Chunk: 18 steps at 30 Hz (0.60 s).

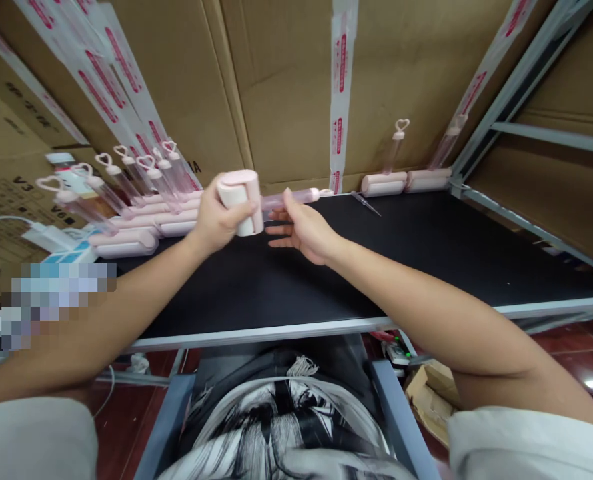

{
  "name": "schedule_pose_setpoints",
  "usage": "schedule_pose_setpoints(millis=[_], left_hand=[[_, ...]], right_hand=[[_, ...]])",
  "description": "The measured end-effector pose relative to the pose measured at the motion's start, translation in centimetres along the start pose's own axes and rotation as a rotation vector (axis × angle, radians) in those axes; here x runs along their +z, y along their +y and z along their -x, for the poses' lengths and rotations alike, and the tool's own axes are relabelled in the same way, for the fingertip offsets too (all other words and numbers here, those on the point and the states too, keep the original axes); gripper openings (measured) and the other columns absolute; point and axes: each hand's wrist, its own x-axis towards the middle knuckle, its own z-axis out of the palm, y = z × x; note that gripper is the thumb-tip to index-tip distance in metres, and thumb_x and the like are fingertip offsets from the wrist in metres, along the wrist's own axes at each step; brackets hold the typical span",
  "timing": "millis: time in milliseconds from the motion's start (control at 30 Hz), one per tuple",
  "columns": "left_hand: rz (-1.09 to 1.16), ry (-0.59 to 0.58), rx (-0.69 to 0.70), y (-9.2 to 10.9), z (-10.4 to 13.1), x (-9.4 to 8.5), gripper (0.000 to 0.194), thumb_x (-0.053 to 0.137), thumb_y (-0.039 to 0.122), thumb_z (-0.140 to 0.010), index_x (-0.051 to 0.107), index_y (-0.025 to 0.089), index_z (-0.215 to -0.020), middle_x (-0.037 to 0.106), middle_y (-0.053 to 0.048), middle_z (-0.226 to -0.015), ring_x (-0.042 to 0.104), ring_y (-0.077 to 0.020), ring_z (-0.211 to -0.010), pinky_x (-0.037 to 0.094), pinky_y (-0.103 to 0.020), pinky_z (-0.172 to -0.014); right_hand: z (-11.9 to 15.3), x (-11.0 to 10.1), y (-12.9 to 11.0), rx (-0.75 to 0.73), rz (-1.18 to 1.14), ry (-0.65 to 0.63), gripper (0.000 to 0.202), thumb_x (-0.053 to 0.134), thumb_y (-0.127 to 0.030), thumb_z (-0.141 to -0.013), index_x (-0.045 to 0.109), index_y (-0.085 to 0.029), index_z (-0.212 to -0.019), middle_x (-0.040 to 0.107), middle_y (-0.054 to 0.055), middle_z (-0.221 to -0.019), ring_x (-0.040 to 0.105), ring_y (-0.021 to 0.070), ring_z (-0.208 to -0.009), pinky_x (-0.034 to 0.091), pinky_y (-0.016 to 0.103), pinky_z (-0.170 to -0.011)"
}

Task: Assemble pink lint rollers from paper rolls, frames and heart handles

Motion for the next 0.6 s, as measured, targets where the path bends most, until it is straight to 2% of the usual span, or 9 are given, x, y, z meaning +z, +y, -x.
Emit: schedule_pose_setpoints(millis=[100, 200, 300, 400, 500, 600], left_hand=[[0.159, 0.030, -0.123, -1.0, 0.1, -2.8, 0.059, 0.085, 0.057, -0.073, 0.060, 0.025, -0.116, 0.077, -0.005, -0.100, 0.078, -0.0262, -0.091, 0.066, -0.039, -0.078], [0.301, -0.018, -0.206, -2.0, 0.7, -4.4, 0.060, 0.089, 0.054, -0.068, 0.058, 0.025, -0.110, 0.075, -0.002, -0.089, 0.077, -0.0243, -0.076, 0.066, -0.039, -0.068], [0.303, -0.084, -0.231, -2.5, 1.6, -4.6, 0.060, 0.090, 0.055, -0.067, 0.058, 0.024, -0.107, 0.076, -0.003, -0.087, 0.077, -0.0251, -0.075, 0.066, -0.039, -0.067], [0.274, -0.089, -0.214, -2.6, 2.0, -4.5, 0.061, 0.091, 0.054, -0.066, 0.059, 0.024, -0.108, 0.076, -0.004, -0.088, 0.077, -0.0252, -0.078, 0.065, -0.039, -0.069], [0.345, -0.052, -0.226, -2.3, 2.0, -4.5, 0.061, 0.094, 0.047, -0.062, 0.061, 0.024, -0.107, 0.074, -0.001, -0.085, 0.074, -0.0220, -0.073, 0.064, -0.035, -0.067], [0.443, -0.006, -0.277, -1.7, 1.8, -4.2, 0.058, 0.094, 0.042, -0.060, 0.061, 0.022, -0.104, 0.072, 0.000, -0.080, 0.070, -0.0189, -0.064, 0.063, -0.033, -0.060]], right_hand=[[-0.8, -1.5, -1.2, 0.006, -0.019, 0.031, 0.070, 0.052, -0.095, -0.093, 0.063, -0.026, -0.101, 0.077, 0.008, -0.089, 0.074, 0.0231, -0.072, 0.068, 0.041, -0.069], [-1.3, -3.1, -2.3, 0.013, 0.063, 0.004, 0.067, 0.055, -0.092, -0.093, 0.065, -0.026, -0.100, 0.074, 0.005, -0.076, 0.067, 0.0195, -0.058, 0.064, 0.036, -0.057], [-1.0, -3.6, -2.6, 0.117, 0.217, -0.120, 0.063, 0.069, -0.086, -0.090, 0.069, -0.023, -0.093, 0.074, 0.005, -0.070, 0.064, 0.0179, -0.051, 0.058, 0.031, -0.047], [-0.4, -3.3, -2.2, 0.197, 0.273, -0.233, 0.062, 0.086, -0.080, -0.079, 0.066, -0.021, -0.078, 0.071, 0.004, -0.061, 0.056, 0.0146, -0.044, 0.051, 0.027, -0.041], [-0.1, -2.8, -1.8, 0.159, 0.213, -0.235, 0.063, 0.098, -0.073, -0.067, 0.066, -0.019, -0.072, 0.071, 0.003, -0.062, 0.056, 0.0120, -0.045, 0.054, 0.027, -0.044], [0.0, -2.2, -1.6, 0.058, 0.164, -0.186, 0.063, 0.101, -0.070, -0.065, 0.067, -0.017, -0.071, 0.072, 0.003, -0.064, 0.060, 0.0112, -0.047, 0.060, 0.027, -0.050]])
